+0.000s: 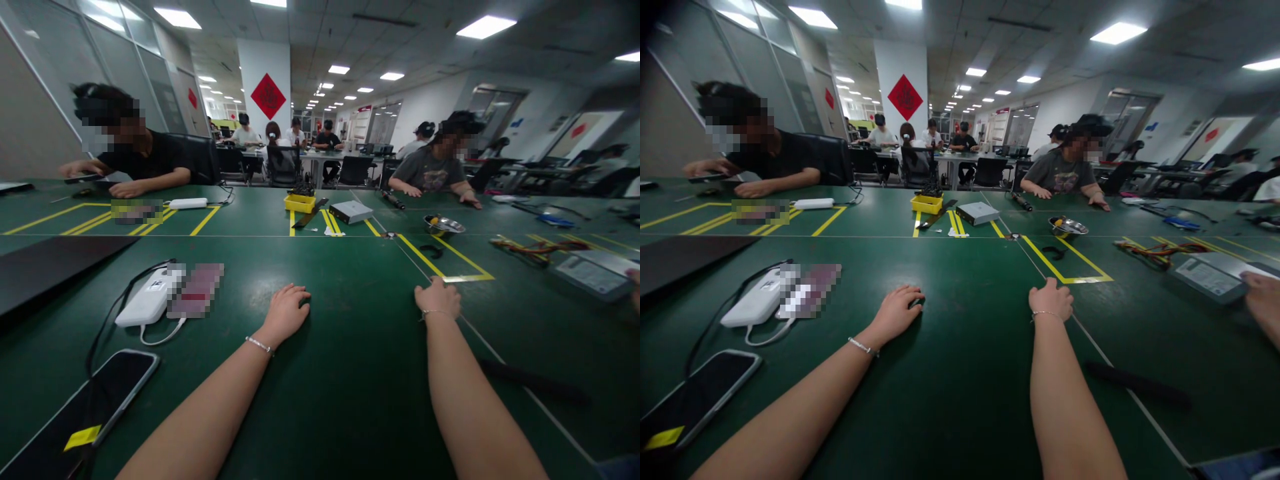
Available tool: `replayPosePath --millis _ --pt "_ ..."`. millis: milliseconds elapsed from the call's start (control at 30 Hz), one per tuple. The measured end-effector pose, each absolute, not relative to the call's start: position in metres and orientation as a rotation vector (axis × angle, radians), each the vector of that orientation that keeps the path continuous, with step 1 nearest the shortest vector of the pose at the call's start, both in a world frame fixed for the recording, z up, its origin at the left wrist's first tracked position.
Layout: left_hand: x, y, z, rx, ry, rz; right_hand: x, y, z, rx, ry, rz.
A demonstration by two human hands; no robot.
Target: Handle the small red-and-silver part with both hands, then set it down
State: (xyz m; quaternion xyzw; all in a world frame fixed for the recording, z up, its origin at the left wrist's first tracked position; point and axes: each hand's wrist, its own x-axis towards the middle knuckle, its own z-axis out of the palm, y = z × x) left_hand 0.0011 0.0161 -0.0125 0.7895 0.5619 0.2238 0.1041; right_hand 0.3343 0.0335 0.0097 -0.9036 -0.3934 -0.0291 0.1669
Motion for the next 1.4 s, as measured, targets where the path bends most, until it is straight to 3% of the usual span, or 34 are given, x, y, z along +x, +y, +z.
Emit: replayPosePath --millis 567,733,1033,1400 --pt "0.002 0.014 -0.006 2.286 1.65 0.658 0.333 0.029 0.014 -2.529 -1.171 -0.055" --pt "0.003 0.012 -0.001 2.265 1.604 0.743 0.298 0.034 0.031 -2.177 -1.37 -0.009" --pt "0.013 0.003 0.004 2.129 1.35 0.814 0.159 0.013 0.022 -1.413 -1.975 0.558" --pt "0.01 0.006 0.003 2.109 1.26 0.786 0.166 0.007 0.03 -1.229 -2.275 0.462"
